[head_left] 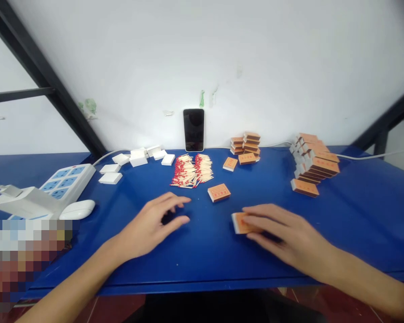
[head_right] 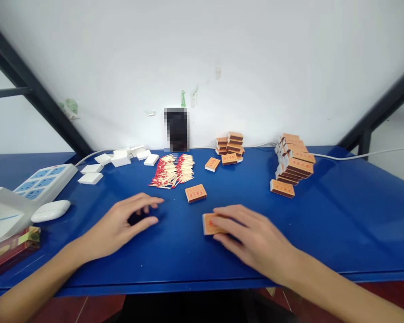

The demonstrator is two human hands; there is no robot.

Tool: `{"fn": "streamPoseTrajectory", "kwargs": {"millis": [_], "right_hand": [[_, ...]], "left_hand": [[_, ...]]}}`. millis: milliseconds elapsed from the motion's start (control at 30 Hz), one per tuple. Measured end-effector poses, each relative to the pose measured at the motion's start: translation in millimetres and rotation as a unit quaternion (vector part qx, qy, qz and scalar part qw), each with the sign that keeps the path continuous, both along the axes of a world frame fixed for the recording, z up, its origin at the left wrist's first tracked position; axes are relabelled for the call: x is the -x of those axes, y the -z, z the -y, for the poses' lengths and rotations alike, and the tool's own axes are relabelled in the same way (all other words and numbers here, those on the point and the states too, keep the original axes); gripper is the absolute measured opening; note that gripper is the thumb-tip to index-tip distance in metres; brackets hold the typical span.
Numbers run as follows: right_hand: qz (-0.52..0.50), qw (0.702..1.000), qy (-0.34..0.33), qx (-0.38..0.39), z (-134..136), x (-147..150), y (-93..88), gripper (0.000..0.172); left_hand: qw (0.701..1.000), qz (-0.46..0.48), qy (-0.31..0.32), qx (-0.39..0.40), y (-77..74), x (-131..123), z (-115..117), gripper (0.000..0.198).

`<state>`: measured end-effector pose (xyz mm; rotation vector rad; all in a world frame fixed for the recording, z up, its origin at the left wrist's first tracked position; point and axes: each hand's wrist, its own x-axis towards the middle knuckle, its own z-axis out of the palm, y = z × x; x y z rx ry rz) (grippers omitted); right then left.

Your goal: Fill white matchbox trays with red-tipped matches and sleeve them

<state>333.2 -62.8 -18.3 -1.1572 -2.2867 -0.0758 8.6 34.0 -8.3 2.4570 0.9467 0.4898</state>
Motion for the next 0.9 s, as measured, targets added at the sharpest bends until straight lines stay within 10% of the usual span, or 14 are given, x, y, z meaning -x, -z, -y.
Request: {"fn": "streamPoseTrajectory", "kwargs": {"millis": [167,367,667,900], "right_hand": [[0.075,0.954,0.242,-0.162,14.6,-88.8,-8.3,0.025],[0.188,0.932,0.287,-0.116,2.5,-135.7,16.9,0.033],[0.245,0.913,0.308,-0.104,-9.5,-137.6,15.3,0.035],[0.305,0.904,0.279,-0.110,-15.5,-143.4,14.5,0.036]], "left_hand": [[0.940,-0.153,-0.204,-0.228,-7.5,44.9,-59.9,0.047],[0.898,-0.286,-0.276,-0.187,-2.1,66.0,-98.7,0.053],[0.926,-0.246,-0.226,-0.175,11.9,77.7,-83.6,0.052],[0.976,-0.095,-0.091,-0.174,12.1,59.1,-7.6,0.035]]}}
